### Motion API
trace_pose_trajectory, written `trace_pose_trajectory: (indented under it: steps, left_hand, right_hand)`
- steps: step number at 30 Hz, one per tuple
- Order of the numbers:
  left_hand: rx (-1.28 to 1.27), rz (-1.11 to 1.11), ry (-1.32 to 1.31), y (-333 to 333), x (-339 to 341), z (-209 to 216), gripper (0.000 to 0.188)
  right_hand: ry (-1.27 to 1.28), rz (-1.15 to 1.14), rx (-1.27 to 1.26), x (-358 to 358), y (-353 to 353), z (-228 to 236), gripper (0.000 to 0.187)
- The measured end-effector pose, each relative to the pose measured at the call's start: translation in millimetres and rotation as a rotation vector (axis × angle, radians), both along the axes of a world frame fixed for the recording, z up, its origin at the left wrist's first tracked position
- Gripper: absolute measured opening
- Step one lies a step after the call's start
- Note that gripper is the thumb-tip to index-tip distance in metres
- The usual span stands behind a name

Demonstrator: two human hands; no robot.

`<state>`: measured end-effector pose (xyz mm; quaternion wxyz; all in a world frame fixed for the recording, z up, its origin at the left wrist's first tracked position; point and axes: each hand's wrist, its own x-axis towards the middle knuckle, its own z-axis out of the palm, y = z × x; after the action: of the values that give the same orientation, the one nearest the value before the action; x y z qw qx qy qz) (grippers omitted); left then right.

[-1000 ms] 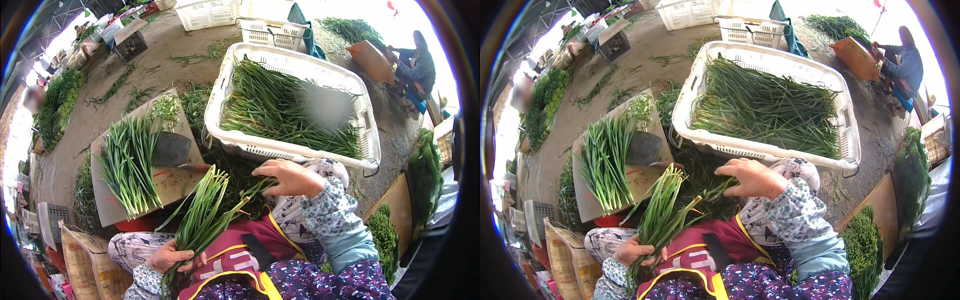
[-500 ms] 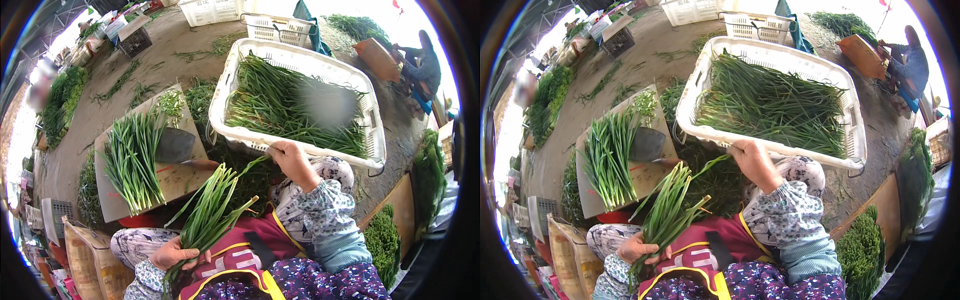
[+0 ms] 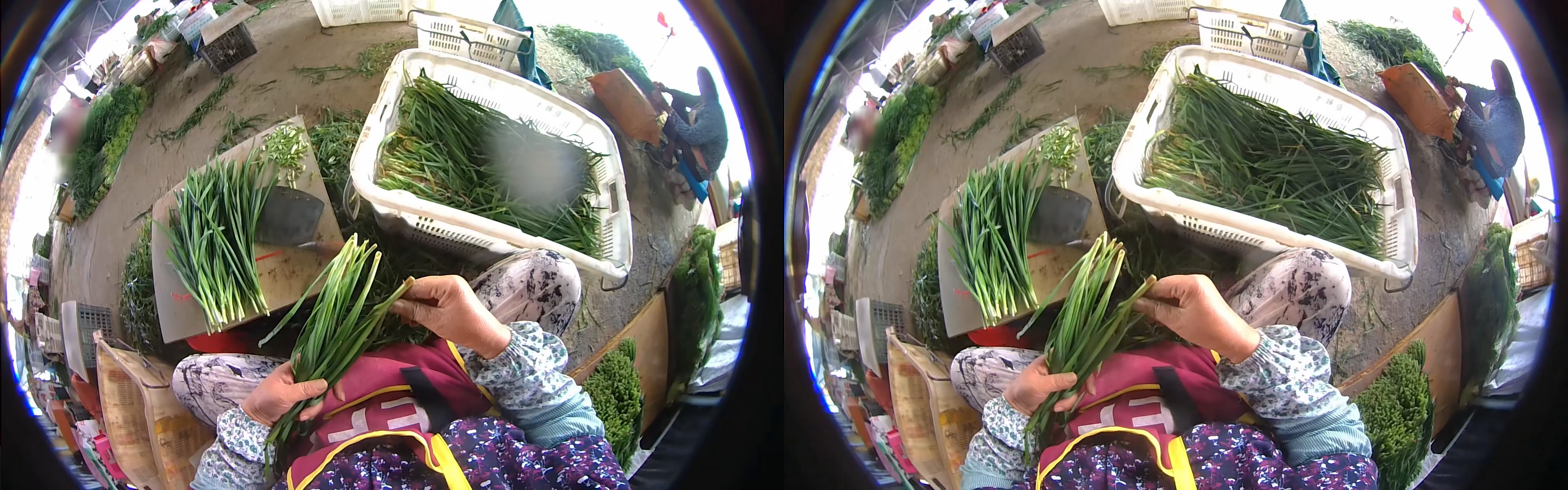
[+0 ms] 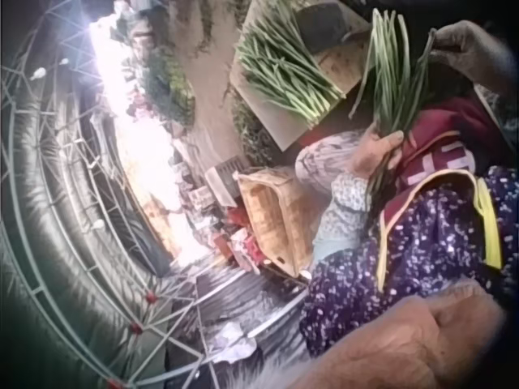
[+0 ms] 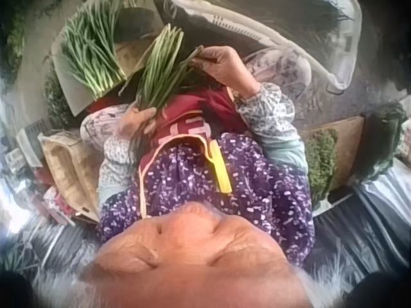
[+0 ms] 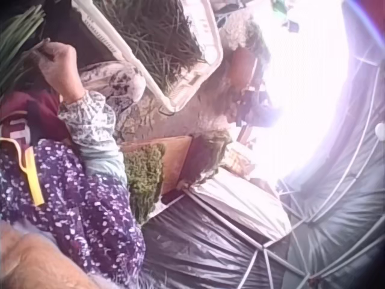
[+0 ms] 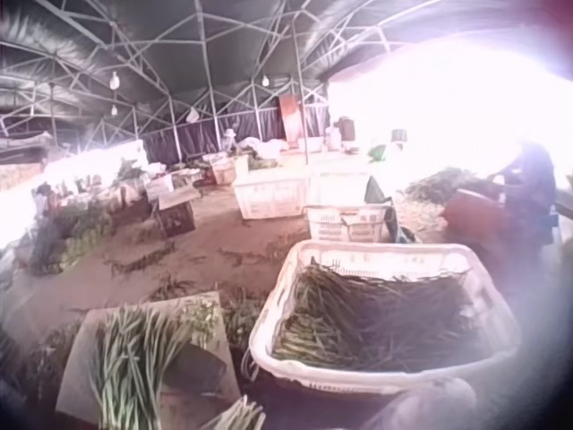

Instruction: The person sits on the floor and trims the ends of green onions by hand, placing the trimmed stalks into a white basket. The person repeatedly picks up bunches, removes the root ends, and sets the cleaned onions aside.

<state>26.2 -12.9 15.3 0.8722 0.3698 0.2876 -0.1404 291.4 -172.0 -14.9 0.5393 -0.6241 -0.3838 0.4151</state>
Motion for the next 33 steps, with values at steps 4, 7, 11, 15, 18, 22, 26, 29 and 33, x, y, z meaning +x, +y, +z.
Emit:
trace_pose_trajectory:
  steps: [4, 7, 11, 15, 18, 22, 26, 29, 33]
  left_hand:
    - [0.024, 0.05, 0.027, -2.1, -0.9, 2.7, 0.034]
    - [0.046, 0.053, 0.002, -1.8, -3.0, 3.4, 0.034]
    - [0.092, 0.063, 0.011, -3.6, 1.9, 4.5, 0.034]
    - [0.243, 0.04, 0.072, -10.6, 7.0, 2.0, 0.035]
    - [0.385, -0.01, 0.082, -17.2, 8.7, -3.8, 0.034]
    - [0.519, -0.162, 0.15, -21.1, 13.6, -3.4, 0.034]
    - [0.445, -0.159, 0.146, -19.2, 12.2, 0.2, 0.036]
    - [0.384, -0.132, 0.171, -17.3, 5.8, -0.6, 0.037]
    - [0.33, -0.108, 0.156, -13.8, 0.5, -1.7, 0.039]
  right_hand:
    - [0.244, -0.381, 0.008, 10.6, 5.8, 1.5, 0.018]
    - [-0.023, -0.369, -0.079, 40.5, -9.4, -20.4, 0.017]
    - [-0.551, -0.246, 0.07, 31.5, -11.3, -17.2, 0.025]
    - [-0.632, -0.309, 0.263, 26.3, 2.4, 12.4, 0.032]
    - [-0.797, -0.18, 0.36, 24.1, 24.8, 29.9, 0.033]
    - [-0.851, 0.098, 0.298, 21.6, 48.7, 25.6, 0.037]
    - [-0.663, 0.289, 0.28, 28.4, 64.9, -11.8, 0.017]
    - [-0.393, 0.003, 0.241, 24.3, 64.2, -13.3, 0.011]
    - [-0.263, -0.261, 0.162, 44.7, 60.4, -34.0, 0.014]
